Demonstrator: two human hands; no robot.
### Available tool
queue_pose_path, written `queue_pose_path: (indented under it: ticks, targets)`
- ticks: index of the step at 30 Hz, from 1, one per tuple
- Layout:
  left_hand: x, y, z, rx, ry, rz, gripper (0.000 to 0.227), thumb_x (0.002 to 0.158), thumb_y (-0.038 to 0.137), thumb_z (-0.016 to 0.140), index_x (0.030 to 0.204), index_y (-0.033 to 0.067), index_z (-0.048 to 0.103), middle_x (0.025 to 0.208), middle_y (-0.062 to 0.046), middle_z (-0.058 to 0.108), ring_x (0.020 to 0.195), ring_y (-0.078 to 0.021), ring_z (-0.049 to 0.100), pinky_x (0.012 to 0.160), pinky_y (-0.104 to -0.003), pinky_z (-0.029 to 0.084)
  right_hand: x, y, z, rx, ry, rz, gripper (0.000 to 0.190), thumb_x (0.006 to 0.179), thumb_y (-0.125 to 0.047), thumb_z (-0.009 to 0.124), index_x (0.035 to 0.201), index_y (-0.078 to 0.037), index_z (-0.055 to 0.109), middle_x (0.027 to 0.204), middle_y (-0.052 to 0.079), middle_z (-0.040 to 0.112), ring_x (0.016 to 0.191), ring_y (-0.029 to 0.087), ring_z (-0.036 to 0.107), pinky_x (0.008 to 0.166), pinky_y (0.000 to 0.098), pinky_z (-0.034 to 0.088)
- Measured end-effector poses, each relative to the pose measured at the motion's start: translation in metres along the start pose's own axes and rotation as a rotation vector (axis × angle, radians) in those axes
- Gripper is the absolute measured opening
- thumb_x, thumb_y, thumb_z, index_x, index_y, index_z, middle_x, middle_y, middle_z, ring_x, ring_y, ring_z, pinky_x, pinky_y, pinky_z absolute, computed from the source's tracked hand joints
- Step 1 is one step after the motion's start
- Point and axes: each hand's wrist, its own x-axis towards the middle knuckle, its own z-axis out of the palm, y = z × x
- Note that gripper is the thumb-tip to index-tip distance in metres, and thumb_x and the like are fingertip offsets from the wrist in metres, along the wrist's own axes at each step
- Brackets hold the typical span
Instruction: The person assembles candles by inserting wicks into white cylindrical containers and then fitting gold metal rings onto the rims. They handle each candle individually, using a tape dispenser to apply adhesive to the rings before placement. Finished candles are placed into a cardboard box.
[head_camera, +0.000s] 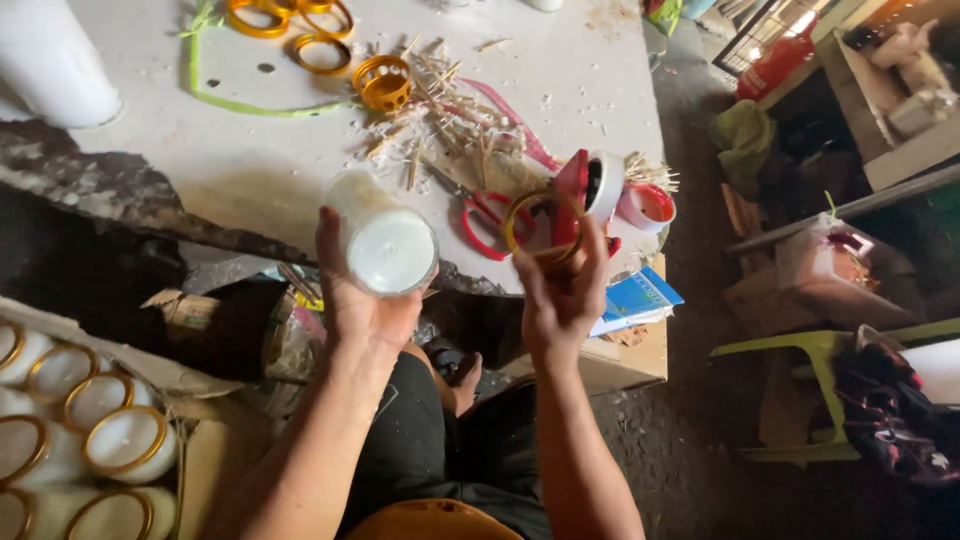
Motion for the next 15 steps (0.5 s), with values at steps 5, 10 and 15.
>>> queue_pose_path:
  ticks: [5,10,15]
  targets:
    - [0.01,0.0,-0.008,0.196,-0.054,0.097,0.061,0.08,0.05,0.076,0.125,0.0125,0.059,0.108,-0.005,0.067,0.099,-0.0228,0.064,0.088,-0.045,0.056,-0.013,0.009,-0.017,0.044,-0.044,0.228,0.092,0.08,0.012,0.082,0.158,-0.004,0.036,0.088,0.022,0.069,0.074,0.023,0.07,0.067,0.0349,0.059]
    - [0.04,0.006,-0.032,1.064,-0.431,0.629,0.095,0.062,0.011,0.098,0.141,-0.0008,0.046,0.123,-0.024,0.062,0.121,-0.039,0.061,0.102,-0.061,0.046,0.006,0.024,-0.018,0.24,0.057,0.279,0.038,0.103,-0.002,0.056,0.141,0.0,0.058,0.059,0.02,0.057,0.047,0.026,0.058,0.049,0.0309,0.049]
    - [0.039,0.001,-0.006,1.349,-0.438,0.551,0.097,0.063,0.023,0.096,0.146,0.0057,0.048,0.128,-0.022,0.065,0.125,-0.0405,0.061,0.103,-0.057,0.047,0.077,-0.028,0.012,-0.081,0.059,0.335,0.027,0.098,-0.018,0.064,0.121,-0.006,0.073,0.078,0.014,0.06,0.072,0.021,0.06,0.067,0.0336,0.051]
